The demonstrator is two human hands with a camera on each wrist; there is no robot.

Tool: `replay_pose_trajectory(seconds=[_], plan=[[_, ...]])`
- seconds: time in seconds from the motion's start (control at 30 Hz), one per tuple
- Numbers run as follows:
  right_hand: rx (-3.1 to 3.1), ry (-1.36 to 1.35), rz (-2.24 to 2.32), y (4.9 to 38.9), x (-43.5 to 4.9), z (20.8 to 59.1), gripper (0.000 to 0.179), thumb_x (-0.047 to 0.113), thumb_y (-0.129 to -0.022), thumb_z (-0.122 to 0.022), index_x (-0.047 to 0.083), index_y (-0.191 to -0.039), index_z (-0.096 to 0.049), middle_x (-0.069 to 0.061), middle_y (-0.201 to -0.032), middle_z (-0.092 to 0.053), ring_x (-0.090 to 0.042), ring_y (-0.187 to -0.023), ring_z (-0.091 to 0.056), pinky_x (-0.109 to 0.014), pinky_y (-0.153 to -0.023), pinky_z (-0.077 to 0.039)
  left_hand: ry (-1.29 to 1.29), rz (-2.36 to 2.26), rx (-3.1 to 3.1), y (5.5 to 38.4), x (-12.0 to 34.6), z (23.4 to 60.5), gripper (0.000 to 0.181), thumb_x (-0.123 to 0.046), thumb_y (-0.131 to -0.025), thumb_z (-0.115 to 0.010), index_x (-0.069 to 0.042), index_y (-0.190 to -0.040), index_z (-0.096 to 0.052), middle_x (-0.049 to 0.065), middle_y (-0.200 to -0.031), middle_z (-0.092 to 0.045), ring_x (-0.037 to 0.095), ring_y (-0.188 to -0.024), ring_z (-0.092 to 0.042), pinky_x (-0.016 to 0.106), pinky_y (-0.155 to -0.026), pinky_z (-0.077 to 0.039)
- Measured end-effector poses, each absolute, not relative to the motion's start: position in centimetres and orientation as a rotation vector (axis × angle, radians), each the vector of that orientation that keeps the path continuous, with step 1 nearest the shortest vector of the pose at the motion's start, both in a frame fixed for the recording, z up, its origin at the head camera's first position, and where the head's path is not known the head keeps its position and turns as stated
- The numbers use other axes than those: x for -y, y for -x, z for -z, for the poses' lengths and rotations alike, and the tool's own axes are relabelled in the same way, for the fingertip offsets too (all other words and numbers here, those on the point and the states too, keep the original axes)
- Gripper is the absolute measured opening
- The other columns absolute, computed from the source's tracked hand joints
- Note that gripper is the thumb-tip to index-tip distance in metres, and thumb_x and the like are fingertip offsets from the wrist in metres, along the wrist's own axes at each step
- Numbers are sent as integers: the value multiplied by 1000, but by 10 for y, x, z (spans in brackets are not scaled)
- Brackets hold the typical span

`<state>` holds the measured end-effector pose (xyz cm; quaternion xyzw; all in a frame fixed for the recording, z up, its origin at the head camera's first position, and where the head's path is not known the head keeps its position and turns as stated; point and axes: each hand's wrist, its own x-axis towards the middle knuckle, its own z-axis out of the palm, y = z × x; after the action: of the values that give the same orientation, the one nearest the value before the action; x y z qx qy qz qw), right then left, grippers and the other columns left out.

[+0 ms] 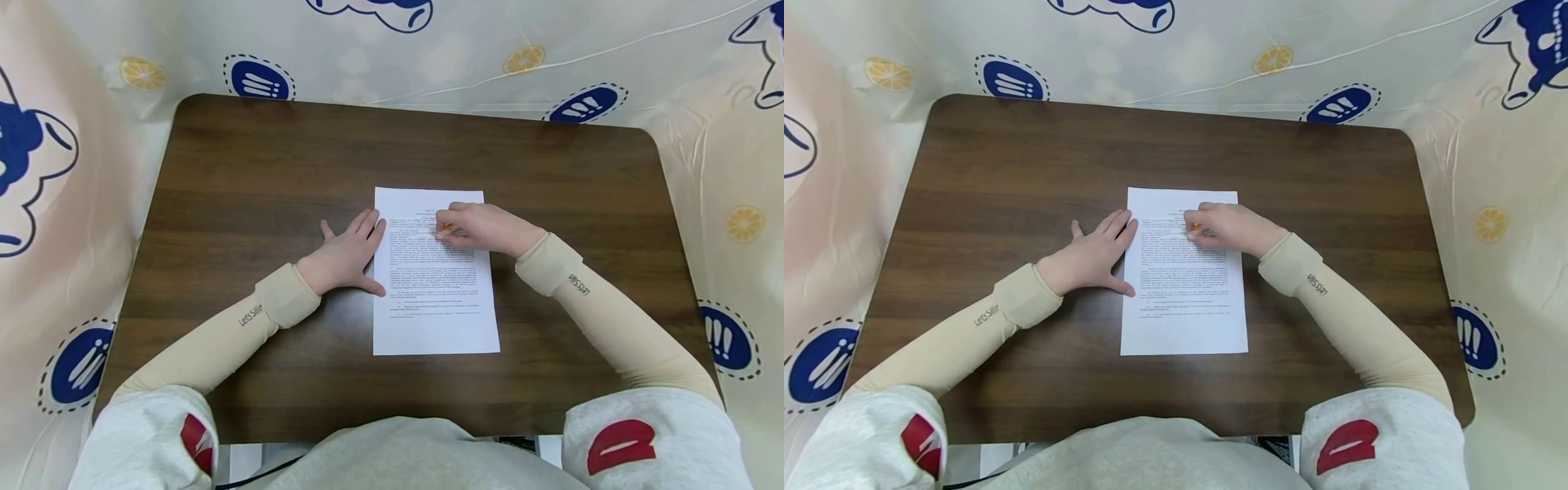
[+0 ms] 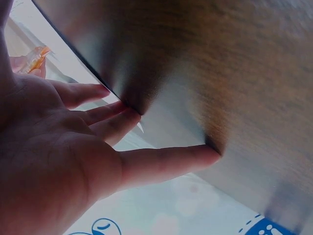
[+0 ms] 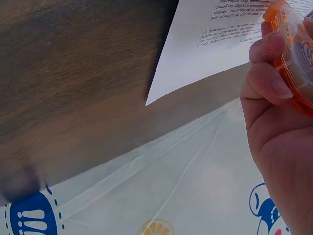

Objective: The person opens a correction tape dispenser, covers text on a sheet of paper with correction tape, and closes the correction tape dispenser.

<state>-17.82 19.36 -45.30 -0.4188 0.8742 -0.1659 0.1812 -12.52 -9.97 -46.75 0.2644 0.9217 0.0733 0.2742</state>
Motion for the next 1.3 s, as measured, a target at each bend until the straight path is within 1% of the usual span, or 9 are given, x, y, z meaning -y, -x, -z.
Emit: replay_pose_trajectory(seconds=[0.17,0.43,0.73,0.93,1.17,1.3], plan=[[-2473,1167,460,178,-196,454,10,16,-100,-71,15,-106,-64,-3,-94,-62,-17,-71,-57,-31,-66,-49,-701,-197,-2473,125,99,468,135,-68,-76,-84,-1,-166,-9,19,-174,1,38,-161,1,91,-101,-11],[-2485,1139,431,178,-199,452,10,15,-99,-70,14,-105,-63,-4,-92,-59,-18,-67,-55,-32,-60,-46,-705,-197,-2481,126,100,470,135,-68,-76,-84,-1,-166,-10,19,-174,0,38,-161,1,91,-100,-11],[-2482,1103,430,177,-201,448,11,16,-99,-72,14,-106,-63,-4,-94,-60,-19,-69,-56,-33,-64,-47,-703,-206,-2477,125,100,469,134,-68,-76,-84,-1,-166,-10,19,-174,0,38,-161,1,91,-100,-11],[-2487,1097,428,177,-205,449,10,16,-99,-71,15,-104,-62,-4,-93,-59,-18,-72,-56,-33,-66,-47,-710,-199,-2479,125,100,469,134,-67,-76,-84,-1,-166,-11,20,-174,-2,39,-161,0,91,-100,-11],[-2505,1097,400,176,-210,448,11,15,-99,-72,15,-106,-63,-4,-93,-60,-19,-70,-55,-33,-64,-47,-702,-208,-2469,126,99,468,134,-67,-76,-84,-1,-166,-10,19,-174,-1,38,-161,1,91,-101,-11],[-2512,1101,398,175,-212,447,11,12,-98,-71,14,-105,-64,-4,-92,-60,-18,-69,-54,-33,-63,-46,-710,-203,-2471,127,100,469,134,-67,-76,-84,-1,-166,-10,19,-174,0,37,-161,1,92,-100,-10]])
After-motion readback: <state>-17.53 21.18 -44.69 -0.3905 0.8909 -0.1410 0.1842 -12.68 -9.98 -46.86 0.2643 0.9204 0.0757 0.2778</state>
